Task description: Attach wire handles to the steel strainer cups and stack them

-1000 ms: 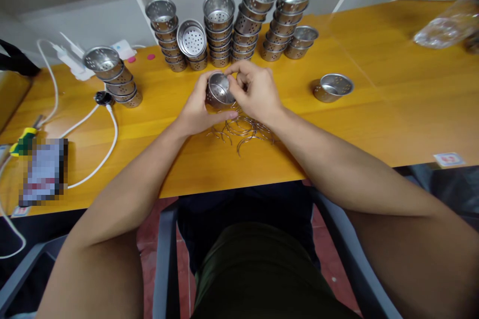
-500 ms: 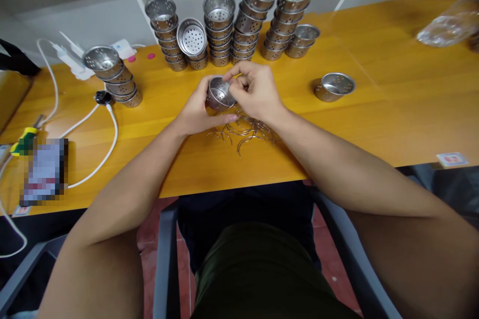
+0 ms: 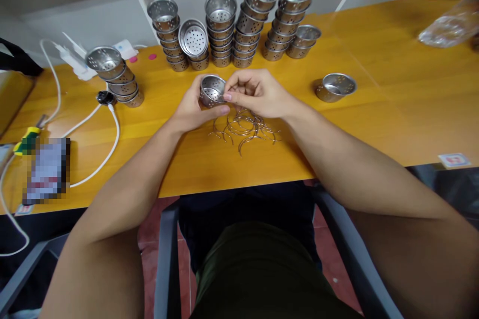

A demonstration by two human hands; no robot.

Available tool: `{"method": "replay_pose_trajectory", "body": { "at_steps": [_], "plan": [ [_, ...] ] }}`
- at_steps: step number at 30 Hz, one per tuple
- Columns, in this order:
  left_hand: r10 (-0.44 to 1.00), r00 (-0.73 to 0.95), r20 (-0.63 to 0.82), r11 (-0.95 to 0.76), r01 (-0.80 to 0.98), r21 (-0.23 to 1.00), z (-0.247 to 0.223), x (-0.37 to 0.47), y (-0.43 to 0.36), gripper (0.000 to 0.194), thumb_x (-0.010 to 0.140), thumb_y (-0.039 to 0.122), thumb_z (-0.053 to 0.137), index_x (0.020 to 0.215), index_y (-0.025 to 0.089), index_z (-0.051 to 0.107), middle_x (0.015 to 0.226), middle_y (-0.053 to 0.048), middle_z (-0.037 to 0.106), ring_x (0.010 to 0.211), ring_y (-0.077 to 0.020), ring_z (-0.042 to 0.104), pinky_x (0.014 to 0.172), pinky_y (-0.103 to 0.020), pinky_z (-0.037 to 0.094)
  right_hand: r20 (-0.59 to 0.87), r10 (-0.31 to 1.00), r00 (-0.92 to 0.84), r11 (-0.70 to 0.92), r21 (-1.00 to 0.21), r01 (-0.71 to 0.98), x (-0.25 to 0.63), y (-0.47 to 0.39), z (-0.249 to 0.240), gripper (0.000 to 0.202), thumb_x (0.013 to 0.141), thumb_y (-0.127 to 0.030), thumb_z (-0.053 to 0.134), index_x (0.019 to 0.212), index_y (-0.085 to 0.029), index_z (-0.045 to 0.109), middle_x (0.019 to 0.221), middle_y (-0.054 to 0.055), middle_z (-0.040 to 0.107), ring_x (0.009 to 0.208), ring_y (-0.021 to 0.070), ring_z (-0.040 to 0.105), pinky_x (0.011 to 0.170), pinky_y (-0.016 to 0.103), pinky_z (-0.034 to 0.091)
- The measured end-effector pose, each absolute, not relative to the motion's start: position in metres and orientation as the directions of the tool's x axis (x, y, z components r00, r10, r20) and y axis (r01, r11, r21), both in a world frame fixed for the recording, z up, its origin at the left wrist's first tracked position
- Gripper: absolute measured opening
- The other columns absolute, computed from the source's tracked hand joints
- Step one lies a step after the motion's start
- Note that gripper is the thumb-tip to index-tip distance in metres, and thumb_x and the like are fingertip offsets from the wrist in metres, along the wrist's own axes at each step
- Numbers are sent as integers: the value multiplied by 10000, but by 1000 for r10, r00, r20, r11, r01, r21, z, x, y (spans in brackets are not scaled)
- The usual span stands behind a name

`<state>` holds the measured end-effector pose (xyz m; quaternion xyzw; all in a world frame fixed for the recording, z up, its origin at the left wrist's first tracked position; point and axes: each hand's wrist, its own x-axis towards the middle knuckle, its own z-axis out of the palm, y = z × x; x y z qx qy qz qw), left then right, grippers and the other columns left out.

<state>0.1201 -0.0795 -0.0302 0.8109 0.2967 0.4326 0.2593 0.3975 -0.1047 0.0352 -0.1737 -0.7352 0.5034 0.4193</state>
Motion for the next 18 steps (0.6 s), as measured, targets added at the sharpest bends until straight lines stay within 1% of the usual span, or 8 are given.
{"method": "replay_pose_trajectory", "body": {
  "at_steps": [2,4,8,10,13,15,18],
  "plan": [
    [697,453,556,-701,269,660,-31,120,-79,1116,964,1022,957,1749,310,607,1531,-141,760,1551,-430,804,1324,-665,710,433,692,-578,420,-892,-166,395,-105,34,523,967,-692,1133,1014,-260,843,816,-13,718,719,164,593,680,325,567],
    [693,459,556,-706,280,650,-30,120,-78,1094,983,1000,958,1750,310,595,1556,-143,759,1564,-430,795,1331,-668,706,418,704,-574,401,-901,-163,394,-105,32,514,947,-671,1147,1002,-260,844,832,-6,750,726,167,613,686,329,576],
    [671,485,560,-727,285,624,-24,119,-79,987,1025,955,949,1700,326,598,1550,-131,791,1447,-386,832,1281,-658,746,393,736,-551,380,-914,-144,392,-107,29,488,931,-635,1151,989,-261,844,849,14,779,750,189,647,704,353,602],
    [672,480,563,-729,300,615,-22,119,-80,974,1041,929,950,1709,321,587,1557,-136,782,1488,-407,824,1306,-680,731,379,751,-541,372,-919,-128,391,-108,28,466,938,-608,1148,997,-259,845,851,19,778,759,197,658,710,361,608],
    [694,460,554,-714,345,609,-22,119,-82,973,1035,861,1000,1722,313,582,1576,-144,759,1616,-457,772,1379,-710,678,365,759,-538,362,-925,-116,391,-108,28,448,943,-574,1152,1008,-253,845,843,18,773,746,193,655,702,361,598],
    [695,460,552,-714,351,606,-23,120,-83,961,1039,831,1012,1725,316,579,1576,-144,755,1627,-461,766,1391,-714,669,364,760,-539,361,-925,-116,391,-108,28,448,940,-568,1156,1001,-253,844,832,12,772,727,183,642,687,354,581],
    [687,470,554,-720,337,607,-23,120,-83,944,1055,816,1000,1733,316,574,1570,-145,755,1593,-451,784,1389,-716,672,360,762,-538,359,-927,-111,392,-108,27,455,933,-573,1163,996,-252,848,829,9,781,715,173,634,664,338,566]
  ]
}}
